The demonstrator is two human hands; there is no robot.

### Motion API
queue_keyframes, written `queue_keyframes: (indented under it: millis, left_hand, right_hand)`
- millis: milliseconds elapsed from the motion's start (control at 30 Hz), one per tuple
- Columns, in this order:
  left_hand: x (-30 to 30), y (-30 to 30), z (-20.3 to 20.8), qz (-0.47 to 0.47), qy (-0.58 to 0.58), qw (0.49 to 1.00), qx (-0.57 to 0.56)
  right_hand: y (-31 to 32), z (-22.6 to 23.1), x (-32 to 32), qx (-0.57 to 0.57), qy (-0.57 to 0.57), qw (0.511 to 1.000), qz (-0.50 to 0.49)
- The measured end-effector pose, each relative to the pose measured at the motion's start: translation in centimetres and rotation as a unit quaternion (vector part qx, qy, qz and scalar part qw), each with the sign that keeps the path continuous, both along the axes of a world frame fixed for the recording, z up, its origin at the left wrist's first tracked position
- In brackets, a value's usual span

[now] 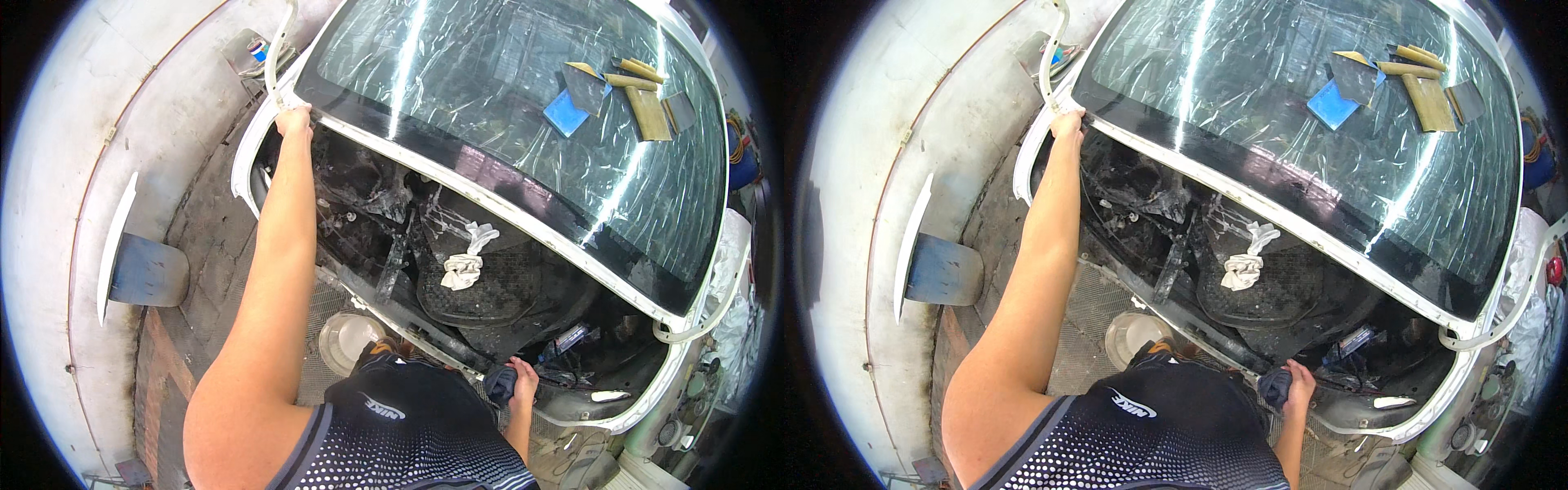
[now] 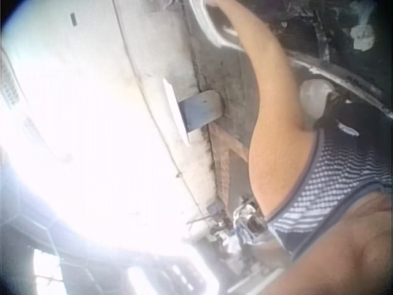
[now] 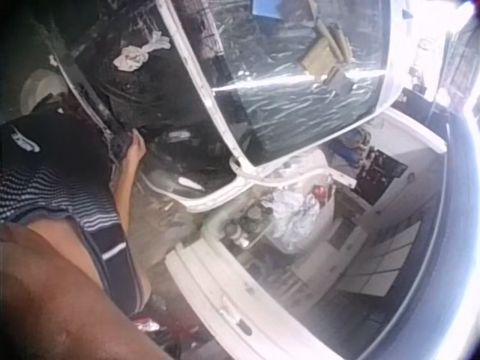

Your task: The person wipes the car windshield with a cloth, repeatedly dipping the cloth into a bucket of water and wringing it out. The person cleans the windshield surface and the surrounding frame area.

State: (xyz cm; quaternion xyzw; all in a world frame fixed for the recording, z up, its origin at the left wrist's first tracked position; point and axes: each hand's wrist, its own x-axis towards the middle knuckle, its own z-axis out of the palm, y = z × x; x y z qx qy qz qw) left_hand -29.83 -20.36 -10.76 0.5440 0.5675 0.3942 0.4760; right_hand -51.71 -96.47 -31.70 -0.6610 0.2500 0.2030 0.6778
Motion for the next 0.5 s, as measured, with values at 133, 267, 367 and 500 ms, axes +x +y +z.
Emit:
queue_keyframes:
  millis: [133,267,367,500]
  left_hand:
    - [-7.5,1.1,-0.1,-0.048,-0.225,0.963,0.136]
    - [-10.9,-24.7,2.4,-0.292,-0.143,0.94,0.105]
    - [-16.2,-34.6,-0.7,-0.414,-0.026,0.897,0.152]
    - [-19.6,-41.0,-1.8,-0.398,-0.179,0.887,-0.151]
  right_hand:
    - [5.2,4.4,3.2,0.055,-0.05,0.992,0.102]
    - [11.3,11.0,6.9,0.056,-0.163,0.962,0.212]
    - [17.9,16.5,8.3,-0.034,-0.312,0.903,0.293]
    - [22.0,17.6,9.4,-0.107,-0.422,0.815,0.383]
